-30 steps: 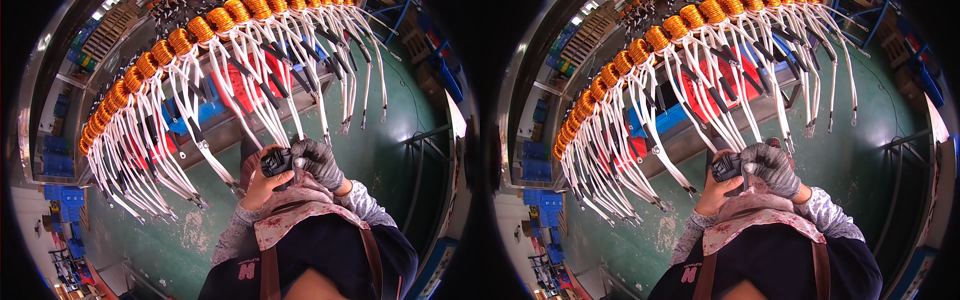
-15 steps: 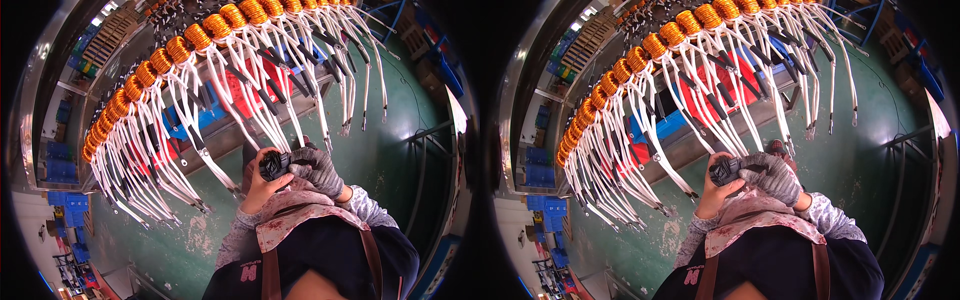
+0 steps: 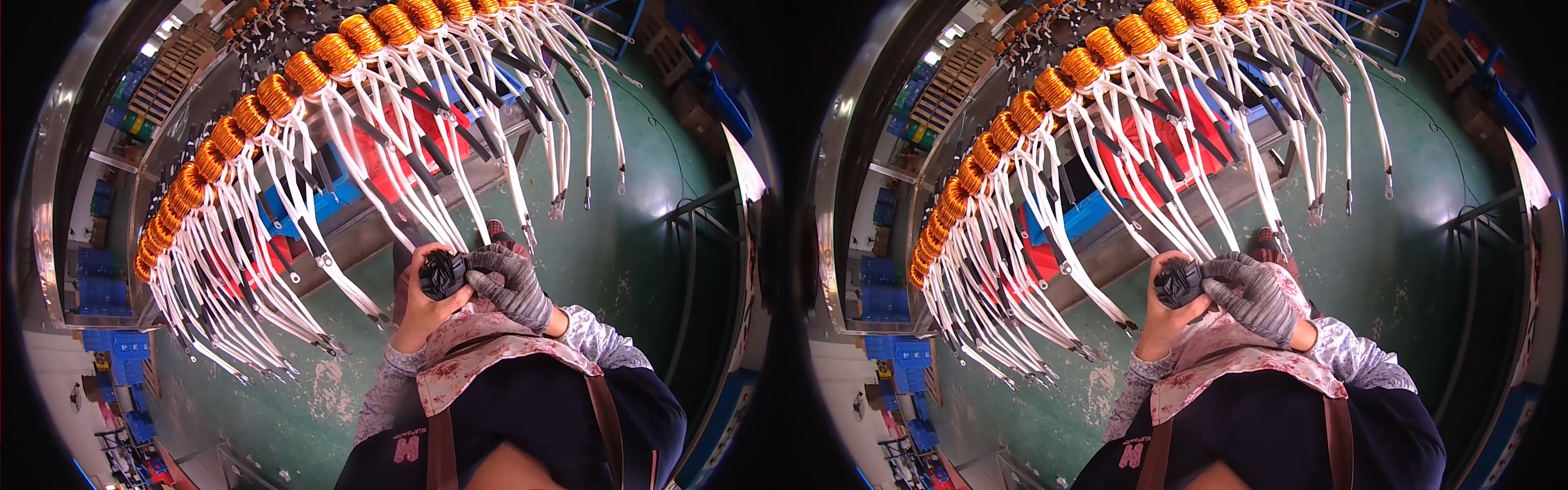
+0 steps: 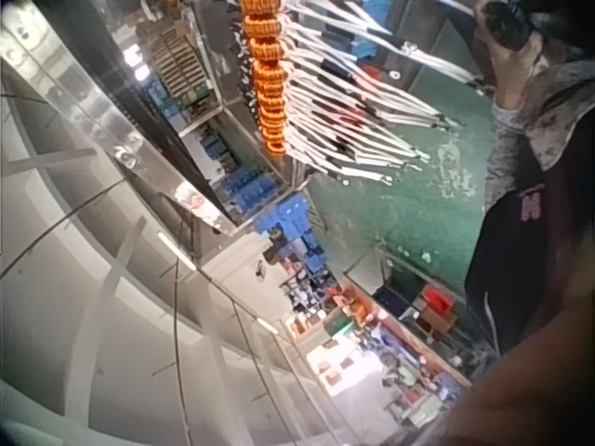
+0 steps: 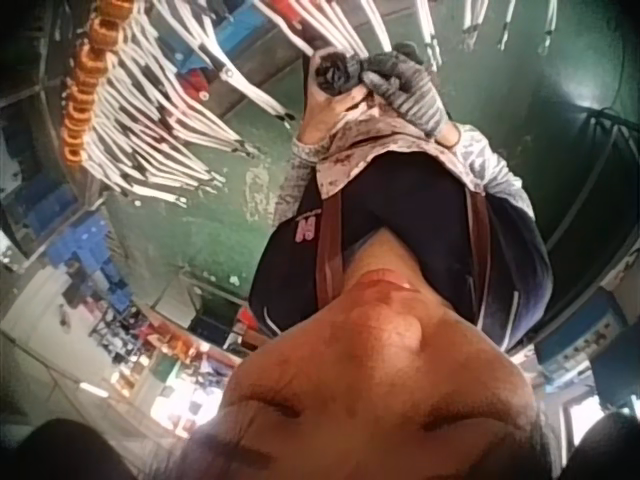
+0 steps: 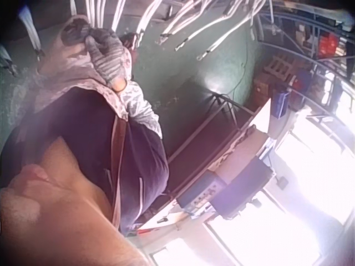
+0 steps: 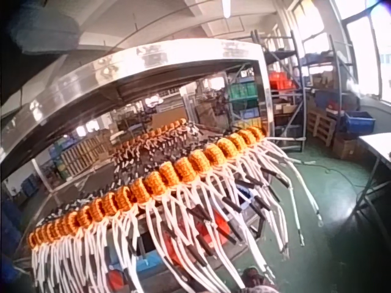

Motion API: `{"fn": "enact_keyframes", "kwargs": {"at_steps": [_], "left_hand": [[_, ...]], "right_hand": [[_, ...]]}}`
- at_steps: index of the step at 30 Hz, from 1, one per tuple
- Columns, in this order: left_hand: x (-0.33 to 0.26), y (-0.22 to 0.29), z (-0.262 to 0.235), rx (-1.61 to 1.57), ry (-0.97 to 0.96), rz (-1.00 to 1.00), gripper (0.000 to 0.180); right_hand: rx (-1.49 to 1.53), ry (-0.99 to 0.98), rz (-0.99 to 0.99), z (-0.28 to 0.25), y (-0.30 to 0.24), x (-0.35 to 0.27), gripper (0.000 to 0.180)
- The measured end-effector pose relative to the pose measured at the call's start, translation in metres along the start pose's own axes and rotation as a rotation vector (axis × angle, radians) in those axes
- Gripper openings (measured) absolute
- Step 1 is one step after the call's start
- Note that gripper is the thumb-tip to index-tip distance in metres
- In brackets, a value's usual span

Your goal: The person uses a handheld tool to crimp or secure white insulated wires attached to a row of copper coils. The person works sequentially along the assembly, manipulating each wire individually with the tool.

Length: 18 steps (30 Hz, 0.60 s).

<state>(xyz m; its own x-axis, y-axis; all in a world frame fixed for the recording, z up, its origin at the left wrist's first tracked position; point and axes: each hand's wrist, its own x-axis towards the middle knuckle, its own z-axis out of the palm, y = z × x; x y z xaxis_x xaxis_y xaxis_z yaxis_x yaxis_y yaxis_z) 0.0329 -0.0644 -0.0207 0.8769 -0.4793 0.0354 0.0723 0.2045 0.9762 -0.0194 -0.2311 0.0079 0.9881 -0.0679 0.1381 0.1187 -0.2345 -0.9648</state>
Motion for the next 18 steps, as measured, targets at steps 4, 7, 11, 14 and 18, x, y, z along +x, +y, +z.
{"fn": "enact_keyframes", "kwargs": {"at_steps": [4,7,11,14,18], "left_hand": [[-0.004,0.005,0.000,-0.064,0.031,-0.081,0.058],[-0.006,0.008,-0.002,-0.045,0.055,-0.103,0.057],[-0.002,0.013,0.000,0.011,0.071,-0.068,0.055],[-0.003,0.023,0.008,-0.278,0.010,-0.119,0.054],[-0.006,0.021,0.005,-0.335,0.026,-0.185,0.058]], "right_hand": [[0.100,-0.030,0.064,0.003,0.006,-0.002,0.021],[0.092,-0.004,-0.031,0.006,0.017,-0.003,0.022],[0.222,0.054,0.113,0.006,0.020,-0.006,0.021],[0.525,0.189,0.163,-0.031,0.009,0.021,0.027],[0.778,0.445,-0.065,-0.126,0.000,0.070,0.035]]}}
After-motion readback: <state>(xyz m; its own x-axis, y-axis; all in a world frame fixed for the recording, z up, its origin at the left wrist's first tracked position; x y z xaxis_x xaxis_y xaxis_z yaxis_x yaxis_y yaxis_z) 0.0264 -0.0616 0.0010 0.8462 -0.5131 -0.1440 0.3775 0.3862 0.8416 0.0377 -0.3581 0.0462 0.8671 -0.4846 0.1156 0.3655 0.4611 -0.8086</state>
